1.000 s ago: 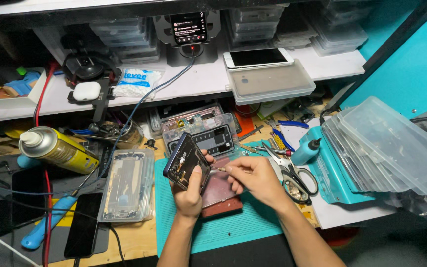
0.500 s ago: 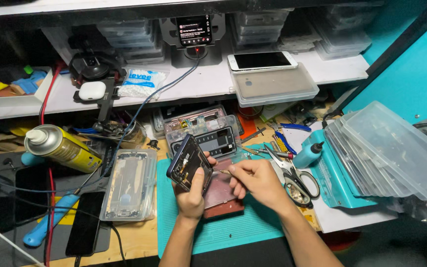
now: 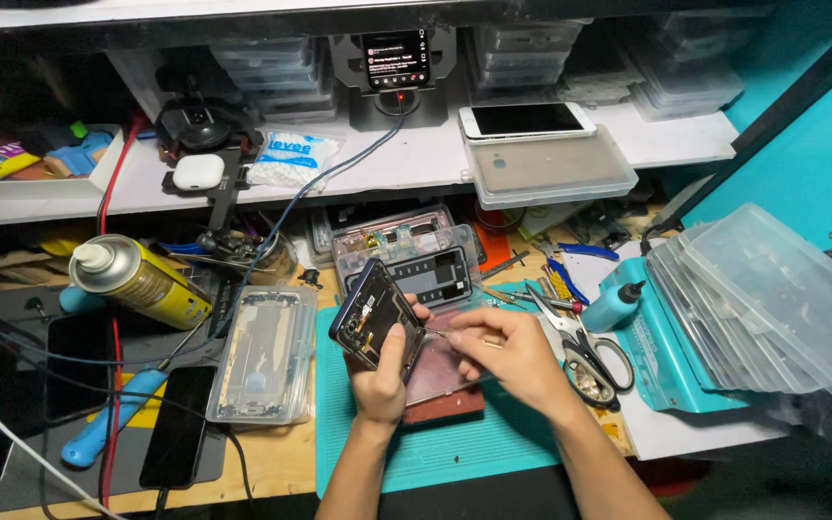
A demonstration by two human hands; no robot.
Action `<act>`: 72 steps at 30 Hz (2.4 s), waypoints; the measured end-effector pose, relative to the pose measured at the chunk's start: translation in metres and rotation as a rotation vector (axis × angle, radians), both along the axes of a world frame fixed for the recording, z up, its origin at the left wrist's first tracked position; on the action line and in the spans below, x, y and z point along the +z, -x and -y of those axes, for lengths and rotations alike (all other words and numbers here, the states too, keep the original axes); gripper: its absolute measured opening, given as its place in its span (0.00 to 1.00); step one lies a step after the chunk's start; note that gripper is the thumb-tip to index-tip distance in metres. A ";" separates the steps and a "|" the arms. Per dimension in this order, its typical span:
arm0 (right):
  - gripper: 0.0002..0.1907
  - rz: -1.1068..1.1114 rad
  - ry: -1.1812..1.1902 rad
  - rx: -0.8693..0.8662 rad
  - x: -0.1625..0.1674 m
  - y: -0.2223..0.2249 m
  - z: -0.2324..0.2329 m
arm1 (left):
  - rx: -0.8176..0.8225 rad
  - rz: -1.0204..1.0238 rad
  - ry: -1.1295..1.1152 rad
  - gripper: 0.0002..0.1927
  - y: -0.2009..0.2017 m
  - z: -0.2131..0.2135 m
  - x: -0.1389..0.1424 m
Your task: The person disassembles a smartphone, holding the open chassis in one hand while prying at internal components with a small tool. They set the phone down, pick up another phone, and use a screwdriver to work on its internals at the bench.
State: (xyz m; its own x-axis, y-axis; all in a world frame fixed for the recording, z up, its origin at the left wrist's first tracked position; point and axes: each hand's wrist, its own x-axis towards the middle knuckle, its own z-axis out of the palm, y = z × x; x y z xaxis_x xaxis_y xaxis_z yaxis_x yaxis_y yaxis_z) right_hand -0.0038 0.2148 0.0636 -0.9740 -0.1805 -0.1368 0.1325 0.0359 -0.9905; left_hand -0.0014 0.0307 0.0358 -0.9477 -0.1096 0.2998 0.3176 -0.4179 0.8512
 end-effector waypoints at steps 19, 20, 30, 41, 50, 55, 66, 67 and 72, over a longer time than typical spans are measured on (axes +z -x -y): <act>0.09 -0.041 -0.025 0.008 0.011 -0.004 -0.014 | 0.035 0.160 -0.359 0.21 0.010 0.016 0.005; 0.09 -0.053 -0.025 0.008 0.011 -0.005 -0.011 | 0.022 0.174 -0.396 0.21 0.010 0.016 0.006; 0.10 -0.172 -0.114 -0.027 0.011 -0.008 0.016 | -0.002 0.204 -0.392 0.22 0.005 0.014 0.010; 0.10 -0.062 0.019 -0.001 -0.001 -0.005 0.009 | -0.092 0.280 -0.557 0.24 0.008 0.018 0.013; 0.10 -0.082 0.052 0.011 -0.008 -0.004 -0.001 | -0.117 0.363 -0.622 0.24 0.012 0.020 0.010; 0.11 -0.120 0.029 0.026 -0.013 -0.001 -0.009 | -0.075 0.312 -0.582 0.24 0.013 0.019 0.007; 0.16 0.043 0.068 0.131 -0.012 0.007 -0.037 | 0.074 0.277 -0.528 0.25 0.013 0.034 0.003; 0.17 0.084 0.115 0.156 -0.011 0.008 -0.037 | 0.064 0.279 -0.519 0.26 0.013 0.035 0.004; 0.21 0.193 0.294 0.270 -0.007 0.009 -0.030 | 0.072 0.289 -0.445 0.28 0.007 0.037 0.011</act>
